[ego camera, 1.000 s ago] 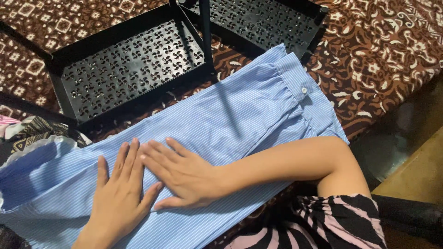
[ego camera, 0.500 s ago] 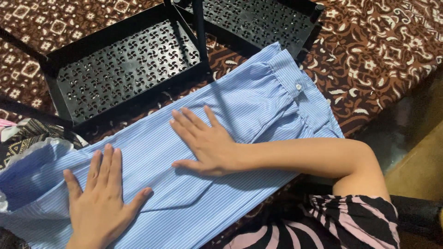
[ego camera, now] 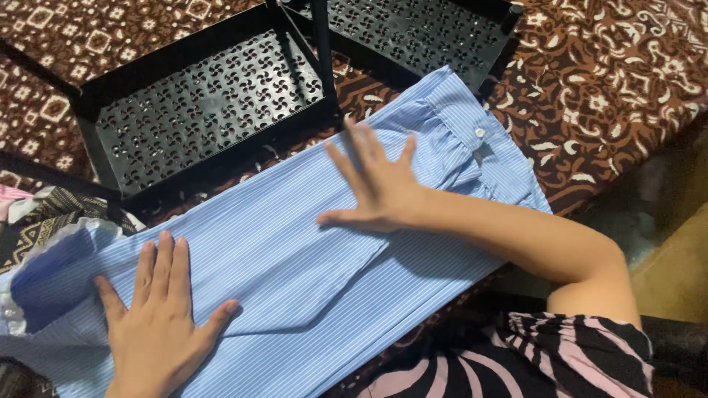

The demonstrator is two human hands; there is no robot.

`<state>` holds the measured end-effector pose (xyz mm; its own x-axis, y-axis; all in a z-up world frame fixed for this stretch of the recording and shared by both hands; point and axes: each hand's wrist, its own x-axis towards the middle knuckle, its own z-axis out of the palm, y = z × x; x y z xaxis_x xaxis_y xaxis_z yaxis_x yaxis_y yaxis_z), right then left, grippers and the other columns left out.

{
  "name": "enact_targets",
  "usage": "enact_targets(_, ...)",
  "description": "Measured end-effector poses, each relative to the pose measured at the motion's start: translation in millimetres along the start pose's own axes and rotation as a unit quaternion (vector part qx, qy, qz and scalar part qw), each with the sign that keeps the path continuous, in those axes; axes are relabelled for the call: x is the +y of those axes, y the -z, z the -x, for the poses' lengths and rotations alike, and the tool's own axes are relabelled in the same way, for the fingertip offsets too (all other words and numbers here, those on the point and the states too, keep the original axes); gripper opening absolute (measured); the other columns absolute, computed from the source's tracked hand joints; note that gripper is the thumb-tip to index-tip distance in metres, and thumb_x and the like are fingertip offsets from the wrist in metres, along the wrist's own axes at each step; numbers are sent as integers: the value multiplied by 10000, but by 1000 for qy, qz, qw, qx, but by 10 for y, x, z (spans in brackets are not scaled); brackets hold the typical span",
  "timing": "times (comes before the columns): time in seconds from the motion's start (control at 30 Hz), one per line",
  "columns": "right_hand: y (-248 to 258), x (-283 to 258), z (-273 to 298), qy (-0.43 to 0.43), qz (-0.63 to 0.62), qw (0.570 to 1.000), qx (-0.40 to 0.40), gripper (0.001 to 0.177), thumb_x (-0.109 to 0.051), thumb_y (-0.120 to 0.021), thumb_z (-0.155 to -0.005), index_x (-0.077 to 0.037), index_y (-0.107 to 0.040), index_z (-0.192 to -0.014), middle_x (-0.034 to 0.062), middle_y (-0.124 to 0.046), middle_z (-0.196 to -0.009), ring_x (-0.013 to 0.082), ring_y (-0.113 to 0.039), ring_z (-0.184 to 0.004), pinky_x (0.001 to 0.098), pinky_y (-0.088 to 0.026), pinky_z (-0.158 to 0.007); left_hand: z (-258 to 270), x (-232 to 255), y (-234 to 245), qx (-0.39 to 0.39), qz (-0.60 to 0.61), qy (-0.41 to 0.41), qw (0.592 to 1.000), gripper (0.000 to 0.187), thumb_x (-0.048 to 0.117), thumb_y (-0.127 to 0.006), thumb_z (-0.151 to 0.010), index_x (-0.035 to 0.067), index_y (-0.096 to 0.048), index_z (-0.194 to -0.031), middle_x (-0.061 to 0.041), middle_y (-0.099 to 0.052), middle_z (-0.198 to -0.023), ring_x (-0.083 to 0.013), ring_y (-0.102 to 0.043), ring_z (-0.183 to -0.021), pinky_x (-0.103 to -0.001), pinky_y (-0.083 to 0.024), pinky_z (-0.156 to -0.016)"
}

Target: Folding a blue striped button-down shirt on a flat surface.

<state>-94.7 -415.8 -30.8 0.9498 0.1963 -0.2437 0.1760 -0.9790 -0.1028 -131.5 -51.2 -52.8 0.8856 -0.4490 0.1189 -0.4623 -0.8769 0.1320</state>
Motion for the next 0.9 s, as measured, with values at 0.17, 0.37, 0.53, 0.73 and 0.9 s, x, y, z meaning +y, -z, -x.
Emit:
enact_targets(0.17, 240, 140, -70, -99, 44, 992, -62, 1398, -987, -446, -691, -12, -22, -1599, 310, 66, -1625, 446, 21, -1516, 813, -160, -1041, 8, 28, 53, 6, -12, 0, 1000, 1075, 780, -405, -816, 7, -246, -1545, -145, -206, -1649, -288, -155, -1524, -752, -32, -1113)
enact_targets(0.37, 351, -71, -101, -128, 63, 990, -7, 1449, -971, -515, -672, 129, -173, -1551, 309, -128, -1642, 426, -108, -1551, 700, -250, -1141, 3, 11, 85, -4, -12, 3, 1000, 987, 690, -458, -852, -11, -298, -1528, -161, -257, -1637, -297, -203, -1521, -723, -67, -1131)
enact_targets(0.53, 37, -825, -7, 91, 7, 972, 217, 1413, -942, -575, -623, 148, -291, -1478, 350, -239, -1569, 513, -146, -1490, 665, -212, -1170, -71, 161, 158, 21, 65, 35, 997, 829, 546, -484, -954, -46, -345, -1517, -228, -304, -1638, -332, -234, -1557, -652, -123, -1220)
enact_targets(0.73, -363, -1410, -33, 321, -49, 923, 207, 1193, -818, -490, -847, 145, -289, -1522, 340, -255, -1629, 447, -189, -1566, 612, -175, -1251, -160, 133, -95, 54, -25, -11, 998, 879, 500, -557, -872, -47, -336, -1525, -249, -309, -1623, -362, -232, -1531, -627, -118, -1172)
enact_targets(0.9, -406, -1226, -105, 314, -109, 930, 157, 981, -689, -426, -977, 82, -294, -1570, 237, -336, -1647, 365, -258, -1572, 563, -186, -1266, -122, 127, -107, 46, 37, 11, 998, 884, 616, -436, -963, -23, -320, -1562, -213, -284, -1656, -327, -220, -1552, -637, -80, -1227)
